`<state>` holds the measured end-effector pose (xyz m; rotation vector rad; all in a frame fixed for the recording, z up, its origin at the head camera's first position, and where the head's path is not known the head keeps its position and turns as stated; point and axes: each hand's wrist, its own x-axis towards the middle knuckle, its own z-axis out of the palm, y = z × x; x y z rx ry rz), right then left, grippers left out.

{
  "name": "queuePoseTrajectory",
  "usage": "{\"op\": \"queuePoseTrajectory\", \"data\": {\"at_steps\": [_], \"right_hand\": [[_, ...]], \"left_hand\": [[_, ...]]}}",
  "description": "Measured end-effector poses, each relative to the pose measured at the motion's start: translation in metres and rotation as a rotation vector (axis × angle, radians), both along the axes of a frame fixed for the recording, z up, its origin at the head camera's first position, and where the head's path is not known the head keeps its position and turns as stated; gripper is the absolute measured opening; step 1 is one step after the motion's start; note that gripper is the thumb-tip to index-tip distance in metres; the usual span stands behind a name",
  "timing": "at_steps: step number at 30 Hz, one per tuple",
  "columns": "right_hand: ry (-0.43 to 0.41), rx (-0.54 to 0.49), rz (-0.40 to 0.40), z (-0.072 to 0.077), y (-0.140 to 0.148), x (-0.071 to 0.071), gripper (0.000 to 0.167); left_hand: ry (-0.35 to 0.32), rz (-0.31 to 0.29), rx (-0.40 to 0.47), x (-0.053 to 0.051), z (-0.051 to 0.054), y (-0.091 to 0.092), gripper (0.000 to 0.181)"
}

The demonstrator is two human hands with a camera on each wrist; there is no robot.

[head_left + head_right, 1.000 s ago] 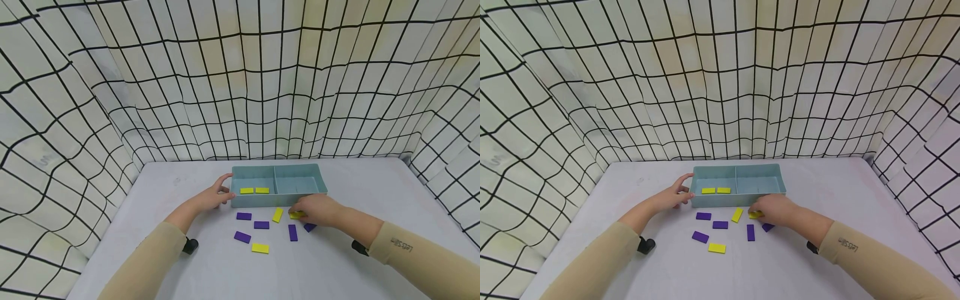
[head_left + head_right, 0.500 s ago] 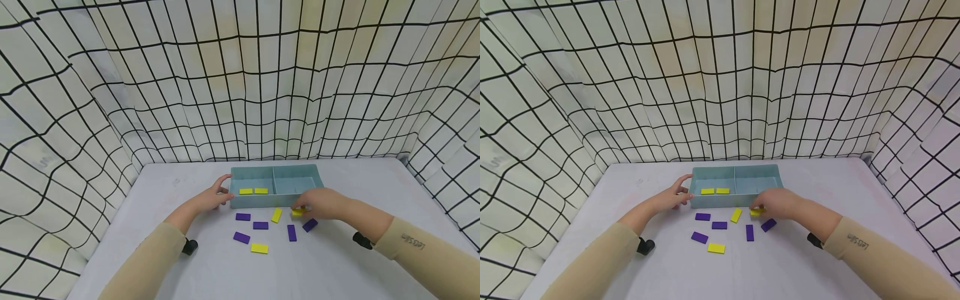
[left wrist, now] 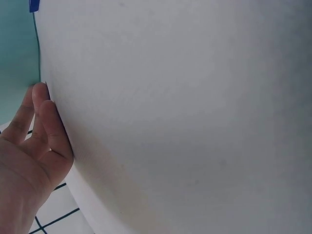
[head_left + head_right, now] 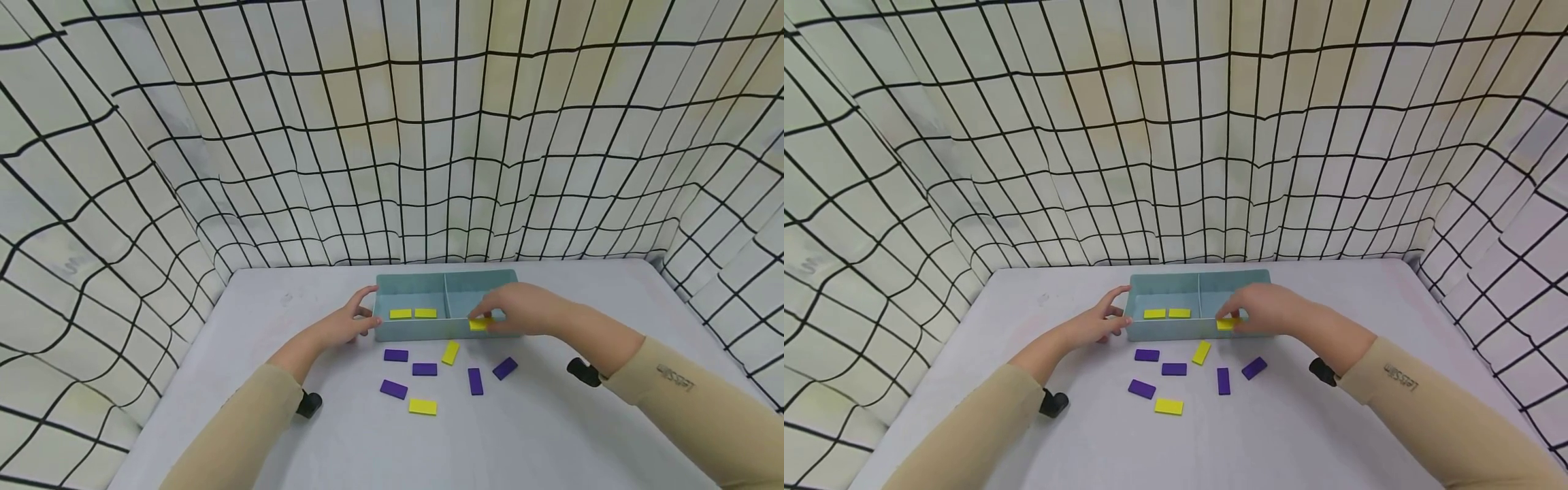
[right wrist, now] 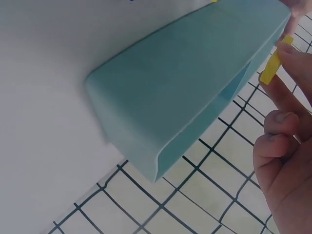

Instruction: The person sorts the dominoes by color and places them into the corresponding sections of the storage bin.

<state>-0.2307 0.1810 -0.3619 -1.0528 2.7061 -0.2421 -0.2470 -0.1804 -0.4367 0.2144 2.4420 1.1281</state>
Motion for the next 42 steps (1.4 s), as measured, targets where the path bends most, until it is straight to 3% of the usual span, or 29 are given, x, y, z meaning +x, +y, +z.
{"op": "queuePoseTrajectory", "data": {"at_steps": [7,18,28,42], "right_hand": [[-0.001,-0.083,0.018,0.002,-0.006,-0.012,0.031],[-0.025,-0.124,-0.012,0.004,-0.031,-0.035,0.032],[-0.054,-0.092,-0.030,0.002,-0.063,-0.055,0.029],[0.010,0.047,0.008,-0.012,-0.095,-0.076,0.030]], "left_hand": [[-0.001,0.003,0.006,-0.001,-0.001,0.000,0.074],[-0.007,0.008,0.007,-0.002,-0.001,-0.002,0.074],[-0.004,-0.002,0.010,-0.002,-0.002,0.000,0.074],[-0.009,0.013,0.006,0.000,0.002,0.000,0.073]]}}
